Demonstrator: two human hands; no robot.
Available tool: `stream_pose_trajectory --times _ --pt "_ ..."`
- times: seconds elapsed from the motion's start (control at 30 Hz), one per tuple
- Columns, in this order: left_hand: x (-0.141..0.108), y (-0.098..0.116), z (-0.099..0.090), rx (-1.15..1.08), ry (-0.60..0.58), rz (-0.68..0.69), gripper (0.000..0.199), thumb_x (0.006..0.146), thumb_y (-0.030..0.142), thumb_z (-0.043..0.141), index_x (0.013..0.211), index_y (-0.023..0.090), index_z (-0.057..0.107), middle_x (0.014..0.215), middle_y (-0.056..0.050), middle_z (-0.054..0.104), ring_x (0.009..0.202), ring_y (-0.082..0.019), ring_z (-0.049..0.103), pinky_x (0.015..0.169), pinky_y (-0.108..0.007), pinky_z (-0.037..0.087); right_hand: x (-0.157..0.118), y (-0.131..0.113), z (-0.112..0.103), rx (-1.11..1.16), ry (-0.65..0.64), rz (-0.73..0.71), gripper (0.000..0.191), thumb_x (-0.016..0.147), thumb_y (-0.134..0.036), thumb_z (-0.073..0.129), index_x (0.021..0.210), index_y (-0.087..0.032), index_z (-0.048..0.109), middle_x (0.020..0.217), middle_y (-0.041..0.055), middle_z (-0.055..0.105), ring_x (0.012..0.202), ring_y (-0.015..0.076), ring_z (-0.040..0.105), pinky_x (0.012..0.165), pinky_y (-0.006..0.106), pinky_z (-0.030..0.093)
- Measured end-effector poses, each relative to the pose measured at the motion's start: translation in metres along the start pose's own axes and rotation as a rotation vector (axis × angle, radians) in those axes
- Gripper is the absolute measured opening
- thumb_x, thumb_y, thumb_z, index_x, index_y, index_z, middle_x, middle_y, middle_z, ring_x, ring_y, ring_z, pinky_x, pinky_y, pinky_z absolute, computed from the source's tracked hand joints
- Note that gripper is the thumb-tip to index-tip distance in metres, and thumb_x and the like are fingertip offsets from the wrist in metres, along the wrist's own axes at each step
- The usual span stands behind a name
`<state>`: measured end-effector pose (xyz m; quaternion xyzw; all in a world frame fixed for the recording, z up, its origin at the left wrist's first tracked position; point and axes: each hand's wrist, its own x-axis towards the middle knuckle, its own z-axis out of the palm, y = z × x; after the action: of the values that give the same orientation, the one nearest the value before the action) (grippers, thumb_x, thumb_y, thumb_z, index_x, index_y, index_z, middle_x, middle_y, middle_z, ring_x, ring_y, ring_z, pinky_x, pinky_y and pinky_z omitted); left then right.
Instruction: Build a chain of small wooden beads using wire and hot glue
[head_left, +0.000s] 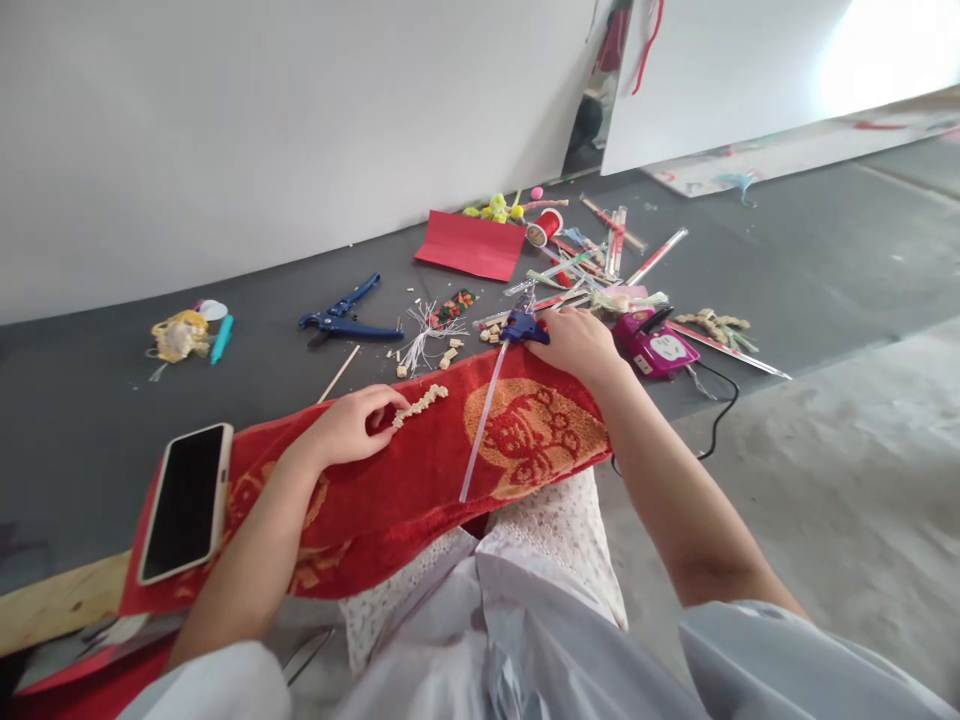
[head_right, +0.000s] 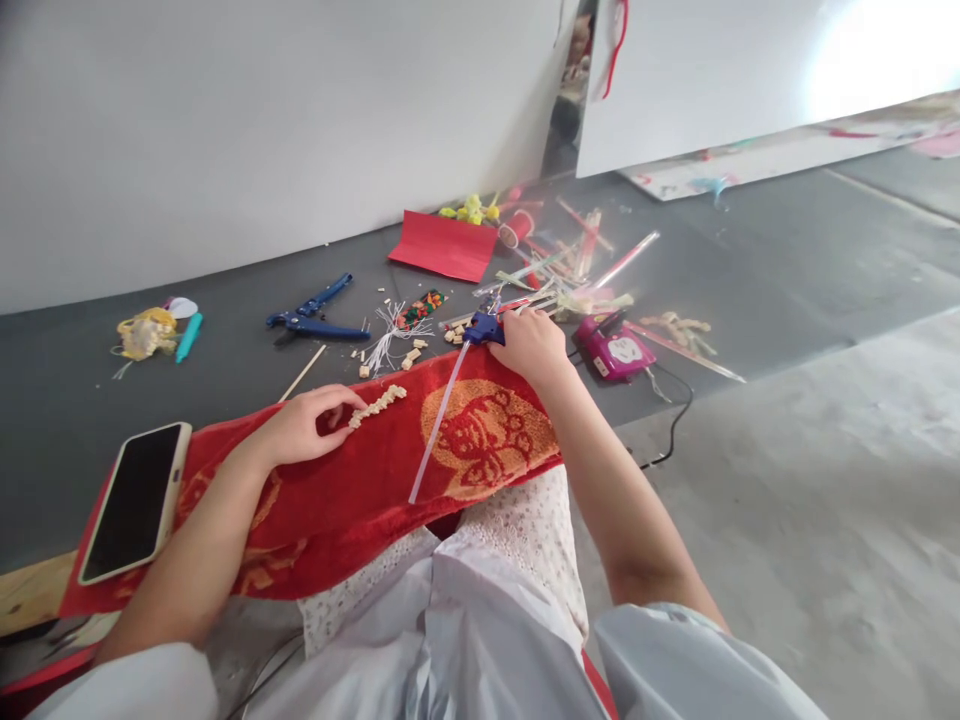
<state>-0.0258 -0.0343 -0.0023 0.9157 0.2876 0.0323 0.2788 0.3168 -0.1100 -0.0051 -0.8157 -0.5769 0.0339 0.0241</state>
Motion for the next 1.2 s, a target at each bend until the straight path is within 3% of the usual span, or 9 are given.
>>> stream_pose_trajectory --times 0.23,0.4,0.57,0.67,0.8,1.0,1.2 --pt "0.002 -0.006 0.006 -0.075 0.084 0.021 0.027 0.085 0.024 0.058 0.109 0.019 0.069 0.094 -0.002 0.066 0.066 -0.009 0.054 0.067 -0.024 0.048 -0.015 0.002 0.004 0.196 0.198 0.001 0.044 0.092 -0.038 0.060 0.129 -0.015 0.066 0.119 0.0206 0.069 0.116 0.0367 0.062 0.102 0.048 0.048" --pt "0.002 -0.006 0.009 -0.117 0.084 0.011 0.028 0.082 0.022 0.060 0.108 0.019 0.070 0.094 -0.002 0.067 0.066 -0.009 0.053 0.067 -0.024 0.047 -0.037 0.010 0.001 0.496 0.242 -0.092 0.040 0.090 -0.040 0.060 0.127 -0.026 0.063 0.111 0.0106 0.073 0.099 0.0289 0.065 0.086 0.042 0.051" --pt "0.001 -0.005 0.010 -0.122 0.044 0.024 0.028 0.082 0.022 0.059 0.109 0.020 0.069 0.096 -0.002 0.068 0.070 -0.010 0.054 0.070 -0.024 0.047 -0.057 0.008 0.002 0.890 0.142 -0.105 0.035 0.090 -0.043 0.060 0.120 -0.025 0.059 0.093 0.0026 0.066 0.078 0.0171 0.057 0.069 0.031 0.045" --pt "0.002 -0.004 0.009 -0.137 0.031 0.032 0.030 0.080 0.020 0.058 0.109 0.019 0.069 0.102 -0.003 0.069 0.069 -0.009 0.054 0.070 -0.024 0.046 -0.068 -0.004 0.003 1.091 -0.047 -0.084 0.030 0.086 -0.044 0.064 0.107 -0.024 0.059 0.078 -0.0029 0.054 0.063 0.0119 0.044 0.057 0.027 0.038" --pt "0.003 -0.001 0.008 -0.114 0.010 0.052 0.031 0.081 0.020 0.059 0.110 0.021 0.069 0.103 -0.002 0.069 0.071 -0.009 0.054 0.071 -0.025 0.044 -0.079 -0.022 0.004 1.168 -0.201 -0.107 0.035 0.072 -0.043 0.080 0.093 -0.022 0.062 0.070 -0.0049 0.051 0.057 0.0094 0.042 0.051 0.025 0.035" --pt "0.002 0.003 0.007 -0.126 -0.005 0.030 0.028 0.079 0.018 0.059 0.106 0.021 0.069 0.097 -0.001 0.067 0.068 -0.009 0.052 0.068 -0.024 0.042 -0.091 -0.029 0.020 1.254 -0.305 -0.187 0.041 0.077 -0.054 0.081 0.097 -0.022 0.065 0.073 -0.0021 0.057 0.057 0.0104 0.047 0.051 0.027 0.038" --pt "0.002 -0.001 0.009 -0.109 0.014 0.060 0.034 0.080 0.021 0.061 0.114 0.020 0.067 0.098 -0.002 0.066 0.069 -0.009 0.053 0.071 -0.024 0.043 -0.103 -0.026 0.037 1.339 -0.463 -0.268 0.043 0.086 -0.061 0.071 0.096 -0.020 0.064 0.064 -0.0036 0.052 0.049 0.0093 0.044 0.047 0.027 0.034"
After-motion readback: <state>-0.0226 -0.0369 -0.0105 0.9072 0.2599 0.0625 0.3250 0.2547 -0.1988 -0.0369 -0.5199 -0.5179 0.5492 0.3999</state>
